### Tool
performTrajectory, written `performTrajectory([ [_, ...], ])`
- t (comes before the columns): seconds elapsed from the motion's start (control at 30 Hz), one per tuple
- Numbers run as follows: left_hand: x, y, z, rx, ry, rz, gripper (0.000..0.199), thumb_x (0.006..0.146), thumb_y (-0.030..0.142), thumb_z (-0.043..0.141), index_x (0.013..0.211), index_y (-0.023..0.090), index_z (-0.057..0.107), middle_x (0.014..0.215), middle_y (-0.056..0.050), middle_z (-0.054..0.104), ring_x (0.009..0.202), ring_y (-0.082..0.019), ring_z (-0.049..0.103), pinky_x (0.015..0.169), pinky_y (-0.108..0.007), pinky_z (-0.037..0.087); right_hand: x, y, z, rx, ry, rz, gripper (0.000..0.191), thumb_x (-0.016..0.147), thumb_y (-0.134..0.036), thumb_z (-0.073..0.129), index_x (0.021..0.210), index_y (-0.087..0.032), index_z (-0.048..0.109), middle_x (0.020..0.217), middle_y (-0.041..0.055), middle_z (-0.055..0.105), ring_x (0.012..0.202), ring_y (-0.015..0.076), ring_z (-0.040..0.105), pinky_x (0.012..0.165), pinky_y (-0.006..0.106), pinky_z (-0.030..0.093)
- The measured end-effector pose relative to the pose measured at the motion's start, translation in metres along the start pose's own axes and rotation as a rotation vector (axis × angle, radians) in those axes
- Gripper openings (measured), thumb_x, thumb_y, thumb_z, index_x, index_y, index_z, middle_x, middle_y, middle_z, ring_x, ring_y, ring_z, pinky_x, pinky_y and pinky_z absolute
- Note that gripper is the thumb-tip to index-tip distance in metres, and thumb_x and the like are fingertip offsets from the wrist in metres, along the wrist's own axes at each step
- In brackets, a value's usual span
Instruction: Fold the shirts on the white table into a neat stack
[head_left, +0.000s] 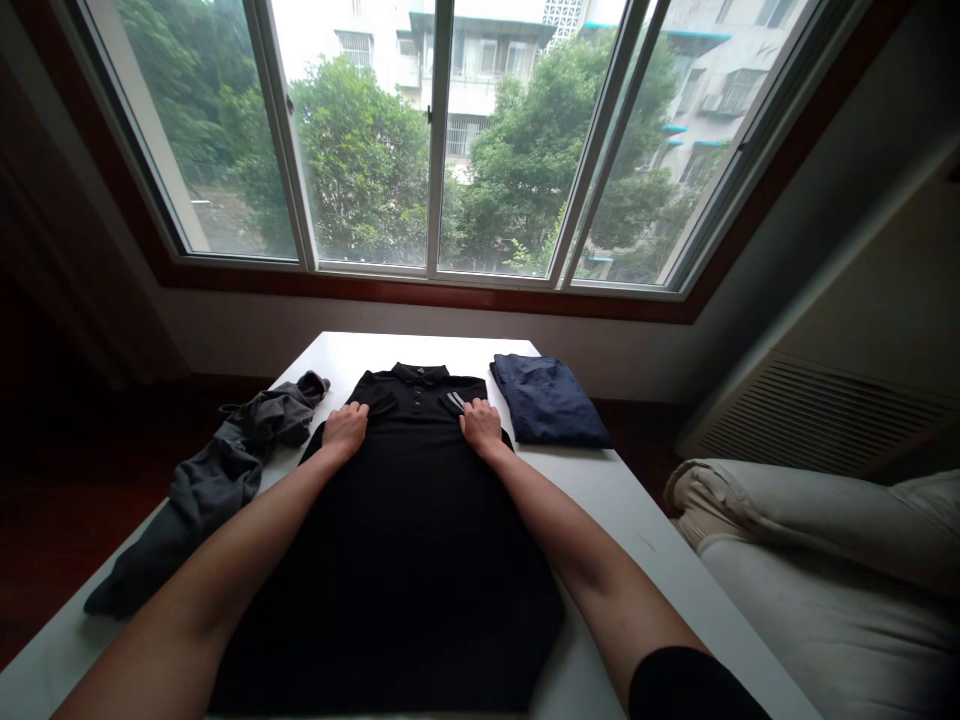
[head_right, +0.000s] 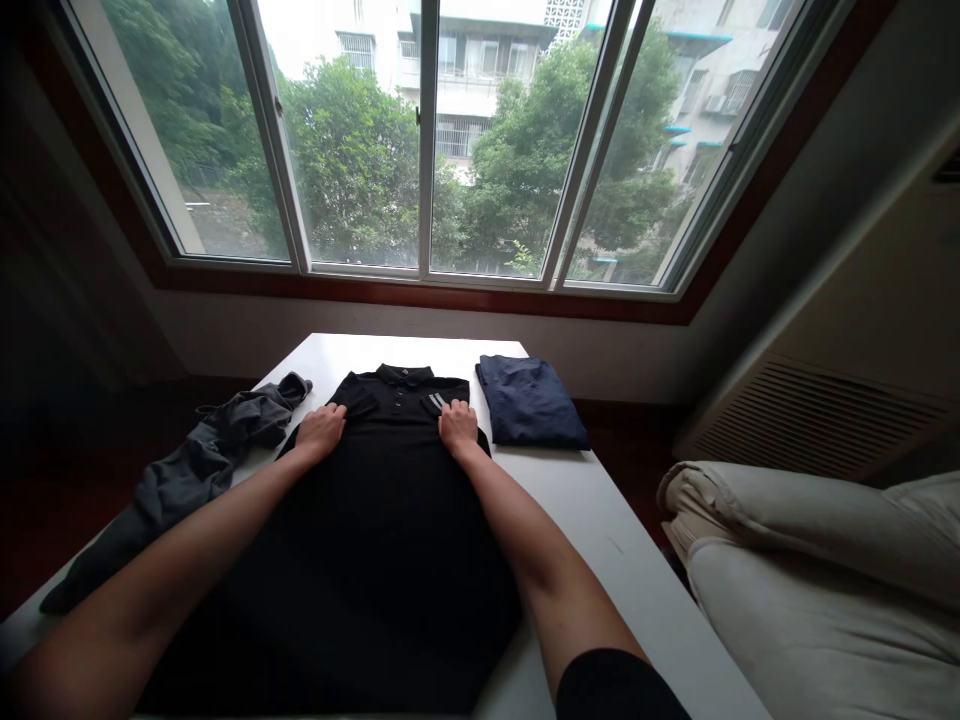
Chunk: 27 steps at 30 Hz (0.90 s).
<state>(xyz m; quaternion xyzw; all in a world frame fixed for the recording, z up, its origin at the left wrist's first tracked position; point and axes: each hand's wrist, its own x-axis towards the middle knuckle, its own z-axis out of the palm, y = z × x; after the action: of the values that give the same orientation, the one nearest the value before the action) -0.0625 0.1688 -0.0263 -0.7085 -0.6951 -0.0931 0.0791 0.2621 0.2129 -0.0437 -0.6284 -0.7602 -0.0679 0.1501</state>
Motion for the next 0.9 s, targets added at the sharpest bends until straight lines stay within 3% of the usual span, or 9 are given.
performTrajectory([
  [0.17, 0.0, -0.001, -0.006, -0.086, 0.171, -0.071, 0.034, 0.106, 0.035, 0.036, 0.12, 0.022, 0.064, 0.125, -0.015, 0.064, 0.118, -0.03, 0.06, 0.1, -0.039, 0.047, 0.001, 0.0, -0.007, 0.068, 0.035, 0.089, 0.039, 0.11, -0.042, 0.035, 0.118, -0.021, 0.066, 0.12, 0.0144, 0.065, 0.113, 0.027, 0.057, 0.1, 0.036, 0.041],
  [0.27, 0.0, -0.006, 0.0, -0.13, 0.1, 0.012, 0.033, 0.106, 0.038, 0.038, 0.12, 0.024, 0.065, 0.129, -0.012, 0.065, 0.122, -0.028, 0.059, 0.107, -0.038, 0.044, -0.003, 0.003, -0.002, 0.125, -0.002, 0.073, 0.045, 0.111, -0.044, 0.028, 0.12, -0.022, 0.066, 0.122, 0.0133, 0.066, 0.114, 0.0251, 0.059, 0.1, 0.033, 0.041],
  [0.37, 0.002, -0.014, 0.015, -0.173, 0.024, 0.07, 0.037, 0.106, 0.039, 0.038, 0.131, 0.025, 0.062, 0.139, -0.009, 0.063, 0.13, -0.024, 0.057, 0.113, -0.035, 0.04, -0.006, 0.005, 0.01, 0.157, -0.083, 0.031, 0.044, 0.109, -0.047, 0.036, 0.132, -0.022, 0.064, 0.136, 0.0137, 0.062, 0.128, 0.026, 0.055, 0.107, 0.032, 0.039],
  [0.47, 0.006, -0.021, 0.031, -0.171, -0.044, 0.105, 0.047, 0.106, 0.045, 0.039, 0.142, 0.022, 0.058, 0.154, -0.009, 0.053, 0.144, -0.024, 0.046, 0.12, -0.035, 0.032, -0.003, 0.009, 0.022, 0.155, -0.167, 0.002, 0.056, 0.105, -0.053, 0.046, 0.15, -0.022, 0.053, 0.16, 0.0121, 0.043, 0.149, 0.0291, 0.036, 0.121, 0.037, 0.027],
  [0.57, 0.011, -0.025, 0.043, -0.152, -0.093, 0.076, 0.058, 0.106, 0.053, 0.036, 0.151, 0.019, 0.051, 0.164, -0.011, 0.042, 0.152, -0.028, 0.035, 0.124, -0.041, 0.024, 0.005, 0.015, 0.027, 0.172, -0.239, 0.031, 0.064, 0.103, -0.058, 0.044, 0.159, -0.026, 0.043, 0.17, 0.0076, 0.029, 0.157, 0.0308, 0.021, 0.125, 0.041, 0.017],
  [0.9, 0.018, -0.028, 0.042, -0.13, -0.233, 0.049, 0.083, 0.1, 0.071, 0.036, 0.164, 0.019, 0.034, 0.171, -0.017, 0.023, 0.157, -0.036, 0.023, 0.125, -0.05, 0.017, 0.014, 0.027, 0.03, 0.21, -0.278, 0.056, 0.071, 0.103, -0.062, 0.041, 0.163, -0.026, 0.037, 0.173, 0.0047, 0.018, 0.16, 0.0309, 0.013, 0.127, 0.042, 0.01],
])
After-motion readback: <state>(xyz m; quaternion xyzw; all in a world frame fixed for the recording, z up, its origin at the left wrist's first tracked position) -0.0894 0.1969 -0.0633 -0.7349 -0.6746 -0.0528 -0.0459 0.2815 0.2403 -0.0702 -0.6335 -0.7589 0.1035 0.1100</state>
